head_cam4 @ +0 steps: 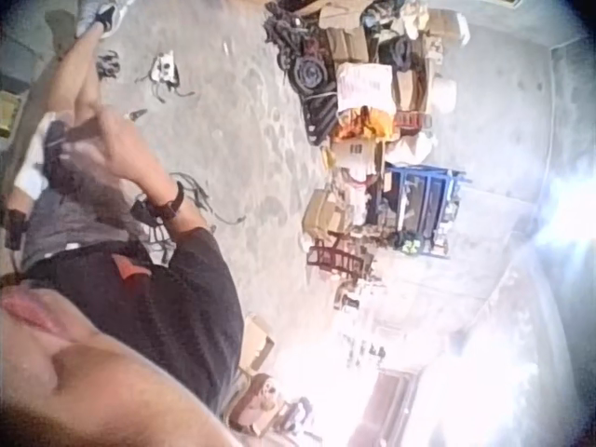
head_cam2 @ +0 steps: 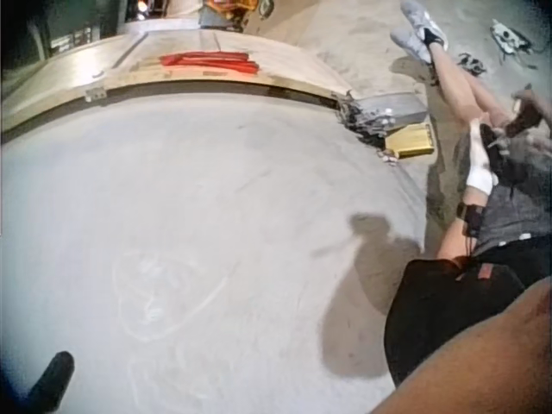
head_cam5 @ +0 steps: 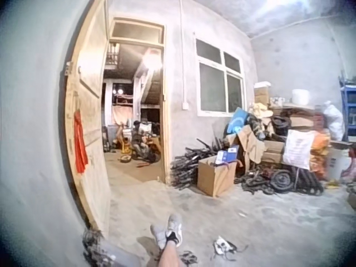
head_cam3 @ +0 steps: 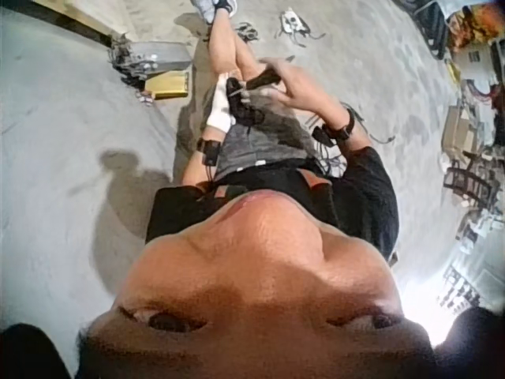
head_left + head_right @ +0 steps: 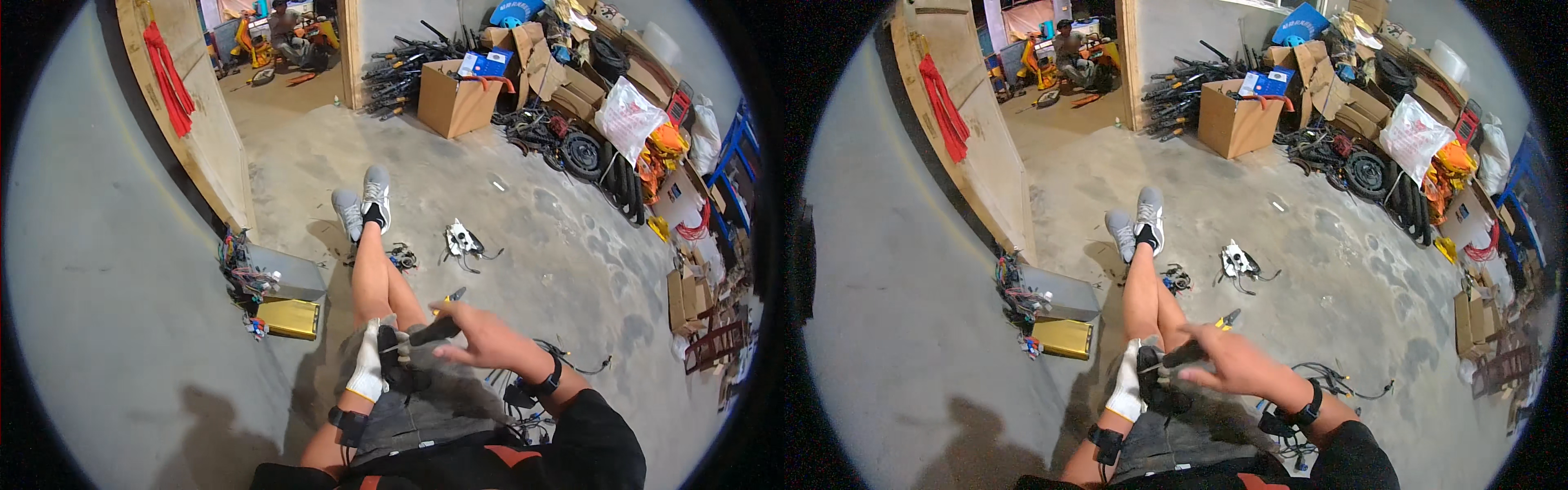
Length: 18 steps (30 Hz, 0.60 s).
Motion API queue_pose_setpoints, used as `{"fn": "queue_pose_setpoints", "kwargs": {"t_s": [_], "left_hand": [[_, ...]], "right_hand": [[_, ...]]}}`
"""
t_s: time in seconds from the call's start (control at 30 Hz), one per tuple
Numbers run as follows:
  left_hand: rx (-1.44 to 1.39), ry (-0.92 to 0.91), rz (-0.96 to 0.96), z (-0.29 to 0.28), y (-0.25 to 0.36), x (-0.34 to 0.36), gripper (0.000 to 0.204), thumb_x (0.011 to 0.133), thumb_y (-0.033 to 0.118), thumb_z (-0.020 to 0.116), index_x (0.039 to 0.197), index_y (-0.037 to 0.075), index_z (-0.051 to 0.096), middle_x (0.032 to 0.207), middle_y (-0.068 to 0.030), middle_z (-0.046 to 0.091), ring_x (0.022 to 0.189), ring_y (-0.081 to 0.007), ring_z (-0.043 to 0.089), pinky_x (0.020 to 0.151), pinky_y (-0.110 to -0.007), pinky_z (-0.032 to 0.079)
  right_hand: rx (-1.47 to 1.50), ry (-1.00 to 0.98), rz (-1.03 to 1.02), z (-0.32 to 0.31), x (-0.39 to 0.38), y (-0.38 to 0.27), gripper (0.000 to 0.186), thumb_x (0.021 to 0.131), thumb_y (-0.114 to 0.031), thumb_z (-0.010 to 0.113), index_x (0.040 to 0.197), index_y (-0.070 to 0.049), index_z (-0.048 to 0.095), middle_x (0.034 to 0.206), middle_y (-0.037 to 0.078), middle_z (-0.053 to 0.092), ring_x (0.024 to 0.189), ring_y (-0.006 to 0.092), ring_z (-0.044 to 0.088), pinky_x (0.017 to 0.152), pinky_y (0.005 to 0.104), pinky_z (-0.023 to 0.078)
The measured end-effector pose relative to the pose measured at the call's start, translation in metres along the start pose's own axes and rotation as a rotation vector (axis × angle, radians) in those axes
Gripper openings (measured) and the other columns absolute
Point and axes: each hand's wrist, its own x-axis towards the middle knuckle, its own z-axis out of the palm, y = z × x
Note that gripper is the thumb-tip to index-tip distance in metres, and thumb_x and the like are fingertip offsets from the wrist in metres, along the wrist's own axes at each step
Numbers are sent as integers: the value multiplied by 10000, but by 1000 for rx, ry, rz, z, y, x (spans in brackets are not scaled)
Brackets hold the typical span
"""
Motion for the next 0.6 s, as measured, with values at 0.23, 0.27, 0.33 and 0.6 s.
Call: {"fn": "queue_pose_setpoints", "kwargs": {"t_s": [0.23,0.27,0.33,0.6], "left_hand": [[40,83,118,15,-1,-12,489,1057,565,407,1316,178,555,860,-140,715,586,-278,621,514,-379,492],[44,48,92,11,1,-9,502,1052,584,391,1330,200,557,879,-140,720,614,-285,632,536,-397,520],[99,85,84,3,-1,-6,505,1056,580,379,1336,205,567,894,-138,719,647,-276,643,561,-409,549],[145,118,81,14,-4,-16,525,1061,561,398,1326,150,589,883,-124,705,651,-243,655,574,-393,571]], "right_hand": [[-159,-126,142,-5,-5,5,430,960,-329,665,1301,-103,536,993,214,692,910,390,695,763,474,555],[-31,-107,24,-6,-5,1,443,952,-303,684,1312,-98,529,1001,200,692,876,384,700,733,458,550],[155,-52,-23,-3,-5,-2,475,952,-282,695,1332,-66,510,948,186,705,822,385,704,697,444,540],[-105,-65,163,1,-8,0,425,940,-309,716,1271,-87,569,967,205,698,888,408,695,748,458,557]]}}
